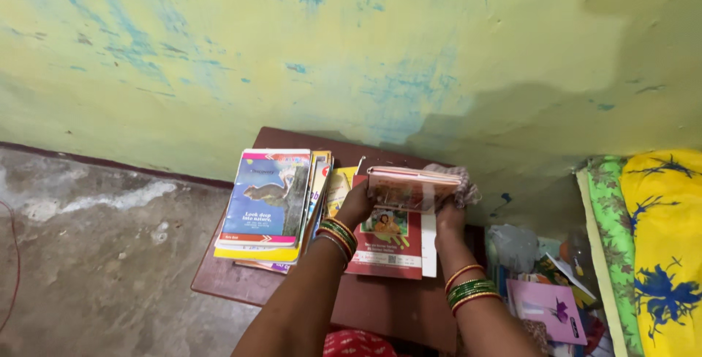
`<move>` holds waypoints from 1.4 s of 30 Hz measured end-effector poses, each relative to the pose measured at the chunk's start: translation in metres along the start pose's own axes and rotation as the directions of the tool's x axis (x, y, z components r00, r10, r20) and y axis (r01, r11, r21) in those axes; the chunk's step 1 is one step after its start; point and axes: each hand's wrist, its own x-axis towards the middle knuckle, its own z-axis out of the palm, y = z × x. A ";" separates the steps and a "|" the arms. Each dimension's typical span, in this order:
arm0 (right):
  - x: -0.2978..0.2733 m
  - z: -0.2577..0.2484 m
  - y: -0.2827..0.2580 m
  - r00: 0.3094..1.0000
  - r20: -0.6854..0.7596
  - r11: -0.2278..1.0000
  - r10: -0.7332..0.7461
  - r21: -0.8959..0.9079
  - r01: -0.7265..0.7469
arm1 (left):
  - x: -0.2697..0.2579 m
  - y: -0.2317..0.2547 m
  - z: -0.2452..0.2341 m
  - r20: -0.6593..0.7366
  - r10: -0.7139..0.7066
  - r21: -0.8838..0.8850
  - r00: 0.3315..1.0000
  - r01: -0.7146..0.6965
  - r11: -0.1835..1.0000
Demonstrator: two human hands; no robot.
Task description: The person wipes a wall-mounted shelf using a cloth, then picks up several books one at a time, wipes them with the cloth, and places them back on the shelf or on a small table below.
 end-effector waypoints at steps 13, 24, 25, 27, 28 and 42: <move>-0.025 0.016 -0.160 0.979 -0.184 0.993 -0.086 0.060 0.098 | 0.007 0.067 -0.027 0.094 0.025 -0.570 0.995 0.033 0.821; -0.117 0.038 -0.308 0.848 0.290 0.578 -0.444 -0.631 0.518 | 0.015 0.150 -0.047 -0.035 0.141 -0.648 0.989 -0.130 0.750; -0.124 0.042 -0.300 0.769 0.597 0.543 -0.227 -0.578 0.609 | 0.019 0.157 -0.048 -0.062 0.165 -0.620 0.984 -0.167 0.767; -0.145 0.043 -0.279 0.738 0.651 0.356 0.178 -0.741 0.569 | 0.022 0.167 -0.050 -0.080 0.188 -0.626 0.979 -0.196 0.755; -0.149 0.043 -0.284 0.717 0.688 0.404 0.108 -0.690 0.601 | 0.024 0.171 -0.053 -0.072 0.187 -0.661 0.980 -0.187 0.727; -0.142 0.008 -0.350 0.455 0.179 0.370 -0.872 -0.367 0.853 | 0.004 0.209 -0.054 -0.016 0.149 -0.728 0.989 -0.114 0.676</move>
